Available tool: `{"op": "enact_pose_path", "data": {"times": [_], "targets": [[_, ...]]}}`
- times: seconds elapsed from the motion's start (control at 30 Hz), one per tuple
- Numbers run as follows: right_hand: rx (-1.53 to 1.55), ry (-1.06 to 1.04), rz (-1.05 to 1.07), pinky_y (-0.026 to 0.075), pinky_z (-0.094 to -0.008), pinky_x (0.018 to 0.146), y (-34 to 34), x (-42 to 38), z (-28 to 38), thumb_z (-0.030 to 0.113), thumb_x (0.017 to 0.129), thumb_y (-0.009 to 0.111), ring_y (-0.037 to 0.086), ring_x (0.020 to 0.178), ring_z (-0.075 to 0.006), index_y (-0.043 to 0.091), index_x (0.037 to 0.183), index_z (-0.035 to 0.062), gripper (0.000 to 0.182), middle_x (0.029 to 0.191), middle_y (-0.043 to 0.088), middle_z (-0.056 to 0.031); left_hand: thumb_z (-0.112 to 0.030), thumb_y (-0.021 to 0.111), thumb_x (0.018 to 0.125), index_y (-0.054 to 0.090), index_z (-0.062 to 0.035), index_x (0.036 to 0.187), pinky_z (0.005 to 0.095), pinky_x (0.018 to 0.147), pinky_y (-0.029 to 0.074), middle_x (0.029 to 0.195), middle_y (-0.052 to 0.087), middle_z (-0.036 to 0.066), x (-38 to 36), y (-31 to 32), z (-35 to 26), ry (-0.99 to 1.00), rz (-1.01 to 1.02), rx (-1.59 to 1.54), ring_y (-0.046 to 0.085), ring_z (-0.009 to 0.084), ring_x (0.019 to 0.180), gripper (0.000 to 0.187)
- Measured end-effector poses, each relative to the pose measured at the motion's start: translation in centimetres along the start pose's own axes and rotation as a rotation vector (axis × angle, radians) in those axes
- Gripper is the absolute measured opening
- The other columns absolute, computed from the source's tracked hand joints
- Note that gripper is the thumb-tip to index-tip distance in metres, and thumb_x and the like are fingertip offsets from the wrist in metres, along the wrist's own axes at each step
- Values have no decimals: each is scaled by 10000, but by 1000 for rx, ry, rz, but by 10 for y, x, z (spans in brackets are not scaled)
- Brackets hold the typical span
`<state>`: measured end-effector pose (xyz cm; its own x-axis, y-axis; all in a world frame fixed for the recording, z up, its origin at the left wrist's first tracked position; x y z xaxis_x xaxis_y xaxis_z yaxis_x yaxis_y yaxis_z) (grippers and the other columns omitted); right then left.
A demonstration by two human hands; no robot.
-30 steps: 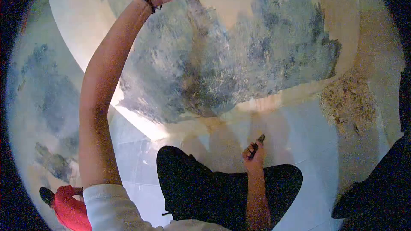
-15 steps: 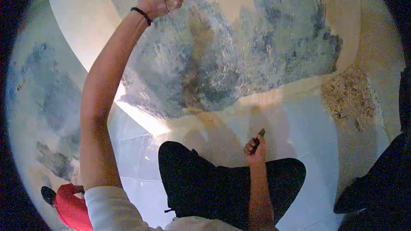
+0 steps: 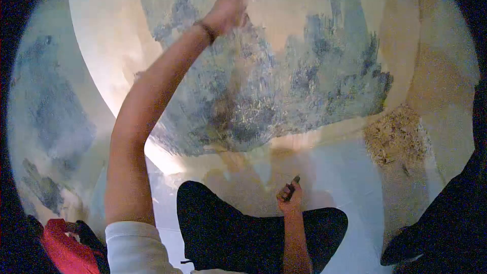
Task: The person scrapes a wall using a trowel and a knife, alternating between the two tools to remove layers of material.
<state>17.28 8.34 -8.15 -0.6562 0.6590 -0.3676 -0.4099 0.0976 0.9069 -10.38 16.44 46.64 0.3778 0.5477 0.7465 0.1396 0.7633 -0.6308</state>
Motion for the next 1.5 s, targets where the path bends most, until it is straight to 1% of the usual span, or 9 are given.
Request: {"op": "enact_pose_path", "data": {"times": [0.1,0.27,0.33,0.4,0.63,0.8,1.0,1.23,1.5], "targets": [[86,18,-75,285,-285,369,9,-5,3,349,844,574,383,398,-143,515,741,96,279,522,424,14,-382,457,958,511,-72,872,323,506,443,688,499,42,-48,-8,-83,-1032,-134,-918,494,184,545,326],[58,23,-49,293,-287,374,10,-9,-6,355,841,584,383,401,-138,521,748,98,280,527,429,17,-338,440,981,518,-65,878,312,482,435,707,527,17,4,-19,-34,-786,-75,-967,501,158,553,302],[52,64,-24,297,-287,377,5,-8,-10,354,842,585,384,402,-138,517,741,100,282,528,430,18,-240,371,1005,514,-35,1143,270,693,480,941,567,33,41,-30,2,-698,47,-1115,533,147,768,285],[47,90,45,299,-285,378,2,-1,-9,350,843,586,386,403,-138,513,733,102,281,531,434,18,-301,367,995,535,-83,1095,245,539,431,875,617,17,40,-19,-8,-280,-49,-557,499,126,600,293],[74,-14,7,303,-277,369,17,-13,8,339,855,578,406,413,-135,502,754,102,269,538,439,16,-290,396,994,513,-100,979,256,462,418,722,534,-10,-9,-20,-63,-966,-72,-1063,472,95,543,223],[32,-23,-5,312,-286,363,22,-28,8,320,863,575,401,398,-139,517,746,103,253,531,439,12,-259,404,993,491,-90,921,266,431,381,717,488,0,36,-11,-51,-668,-93,-1113,437,102,549,203],[113,-32,18,334,-294,370,10,-12,8,324,856,584,413,408,-139,533,754,95,256,520,427,13,-310,379,1004,480,-64,992,256,474,413,742,503,0,-10,-18,-62,-958,8,-1031,433,104,536,266],[146,-13,-56,322,-287,371,-7,-7,4,340,850,588,397,404,-139,508,736,94,283,509,409,12,-239,444,972,480,-94,991,255,518,438,782,537,19,38,-13,-32,-644,-118,-1218,497,131,612,151],[99,-65,-72,289,-295,369,12,-22,11,326,841,598,386,403,-143,496,736,94,275,510,403,9,-362,351,1005,481,-98,985,258,423,421,746,542,7,21,-28,-40,-767,-63,-997,460,121,455,295]]}}
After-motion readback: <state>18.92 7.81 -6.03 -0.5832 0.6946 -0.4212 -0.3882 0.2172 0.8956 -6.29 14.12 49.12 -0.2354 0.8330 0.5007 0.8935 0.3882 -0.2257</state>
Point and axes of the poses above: each hand's wrist, its own x-axis towards the middle knuckle, its own y-axis out of the palm, z = x × y, the point moved 1 cm from there along x, towards the middle knuckle
